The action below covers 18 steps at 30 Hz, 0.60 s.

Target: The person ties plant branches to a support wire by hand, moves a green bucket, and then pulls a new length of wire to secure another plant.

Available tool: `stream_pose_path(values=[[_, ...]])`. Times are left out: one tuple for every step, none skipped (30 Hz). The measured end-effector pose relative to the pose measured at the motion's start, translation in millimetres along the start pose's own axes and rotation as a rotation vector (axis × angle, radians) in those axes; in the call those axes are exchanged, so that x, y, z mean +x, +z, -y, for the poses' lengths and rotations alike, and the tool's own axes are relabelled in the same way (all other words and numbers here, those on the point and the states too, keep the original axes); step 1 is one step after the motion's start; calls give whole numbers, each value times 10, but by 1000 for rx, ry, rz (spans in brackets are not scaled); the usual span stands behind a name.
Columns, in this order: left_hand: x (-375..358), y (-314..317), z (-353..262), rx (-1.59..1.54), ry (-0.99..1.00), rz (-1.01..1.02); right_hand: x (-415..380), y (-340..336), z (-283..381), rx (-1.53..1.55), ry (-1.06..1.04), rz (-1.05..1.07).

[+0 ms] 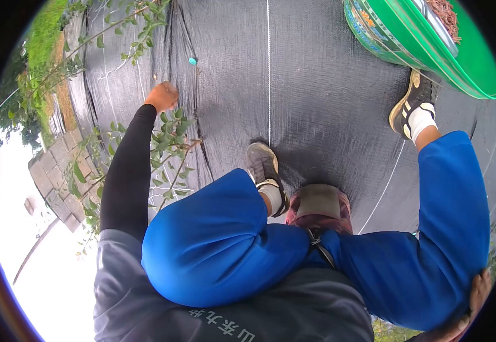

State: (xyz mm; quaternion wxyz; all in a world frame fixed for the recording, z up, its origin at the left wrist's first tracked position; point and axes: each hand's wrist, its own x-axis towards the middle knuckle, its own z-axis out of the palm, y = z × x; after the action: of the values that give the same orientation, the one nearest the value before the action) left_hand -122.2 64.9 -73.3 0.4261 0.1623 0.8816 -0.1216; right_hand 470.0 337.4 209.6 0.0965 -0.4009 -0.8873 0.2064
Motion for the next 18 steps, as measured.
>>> stream_pose_path(values=[[37,59,59,245,89,-37,62,31,51,26,-30,-35],[62,83,124,246,87,-32,113,59,81,46,-49,-53],[86,86,191,317,136,101,152,102,133,62,-75,-84],[118,96,243,387,187,233,200,133,160,80,-90,-100],[126,114,259,387,186,235,234,149,186,89,-99,-111],[126,138,279,514,195,177,279,166,195,93,-99,-114],[119,159,300,639,203,118,282,159,202,79,-93,-101],[89,161,271,638,202,121,284,152,209,64,-87,-88],[51,156,214,690,164,128,282,143,216,35,-76,-68],[33,158,182,742,127,134,282,143,222,34,-76,-67],[49,152,220,740,129,136,287,142,225,31,-76,-67],[76,132,291,706,192,180,291,142,228,28,-75,-68],[95,120,334,671,255,223,293,143,225,25,-75,-68],[93,114,338,670,257,224,287,142,209,59,-78,-68],[80,105,340,698,267,231,282,141,193,93,-82,-69],[63,103,346,727,277,238,221,84,96,102,-91,-82],[51,117,367,727,277,239,65,-73,-176,63,-94,-63],[36,140,396,786,301,222,-159,-305,-552,-9,-89,-23]])
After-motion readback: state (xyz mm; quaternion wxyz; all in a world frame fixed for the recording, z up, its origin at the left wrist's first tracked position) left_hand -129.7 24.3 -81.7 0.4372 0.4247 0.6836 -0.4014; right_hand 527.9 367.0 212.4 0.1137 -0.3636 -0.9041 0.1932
